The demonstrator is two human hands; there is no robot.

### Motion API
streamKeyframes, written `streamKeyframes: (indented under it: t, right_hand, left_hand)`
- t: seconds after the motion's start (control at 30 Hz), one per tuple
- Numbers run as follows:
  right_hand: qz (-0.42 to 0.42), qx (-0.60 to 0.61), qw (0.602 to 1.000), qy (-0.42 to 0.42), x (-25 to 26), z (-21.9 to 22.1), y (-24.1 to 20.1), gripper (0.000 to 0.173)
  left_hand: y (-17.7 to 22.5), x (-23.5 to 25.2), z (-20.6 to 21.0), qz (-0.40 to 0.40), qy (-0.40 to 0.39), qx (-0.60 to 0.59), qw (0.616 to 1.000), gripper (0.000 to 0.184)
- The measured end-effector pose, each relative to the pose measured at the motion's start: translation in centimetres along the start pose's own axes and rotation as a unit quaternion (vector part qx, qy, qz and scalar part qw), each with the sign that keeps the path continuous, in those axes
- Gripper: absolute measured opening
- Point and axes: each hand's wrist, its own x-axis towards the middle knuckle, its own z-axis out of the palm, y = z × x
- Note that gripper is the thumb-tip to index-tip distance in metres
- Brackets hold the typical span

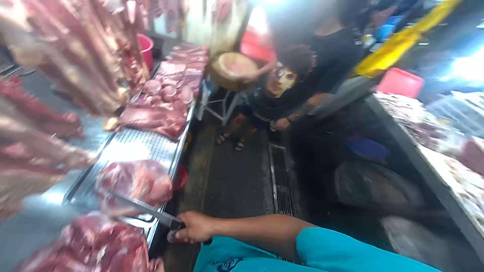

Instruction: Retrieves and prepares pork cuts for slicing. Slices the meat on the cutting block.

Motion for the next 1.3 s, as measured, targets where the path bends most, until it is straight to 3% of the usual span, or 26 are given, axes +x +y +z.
streamKeyframes:
  t: [0.17,0.3,0.53,0.63,0.73,1.0,1.13,1.3]
  right_hand:
    - [-0.01,0.014,1.0,-0.01,1.1,0.9,-0.8,0.032]
    - [0.018,-0.014,1.0,-0.019,2.3,2.2,-1.0,0.027]
    - [0.022,-0.028,0.999,-0.015,2.8,1.4,-0.6,0.025]
    - [0.028,-0.003,1.0,0.008,3.8,1.1,-0.3,0.023]
    - [0.032,0.016,0.999,0.023,4.8,1.0,-0.5,0.021]
    - [0.022,-0.02,0.999,0.045,6.5,-0.3,0.6,0.026]
    - [0.024,0.013,0.999,0.045,7.4,0.6,1.5,0.023]
    - [-0.023,0.022,0.999,-0.002,10.5,2.7,3.2,0.025]
  left_hand:
    - [0.0,0.5,2.3,0.012,0.07,-0.003,0.998,0.092]
    - [0.7,0.5,2.0,0.035,0.025,-0.067,0.997,0.11]
    - [3.6,-1.5,3.9,0.067,-0.098,-0.126,0.985,0.086]
    - [3.5,-0.2,4.4,0.082,-0.096,-0.098,0.987,0.063]
    - [2.1,0.9,5.3,0.085,-0.03,-0.088,0.992,0.039]
    - [4.4,-2.8,6.3,0.074,0.036,-0.111,0.99,0.034]
    - [5.3,-3.6,8.6,0.068,0.112,-0.043,0.99,0.035]
    - [7.8,-9.4,12.7,0.12,0.074,0.017,0.99,0.024]
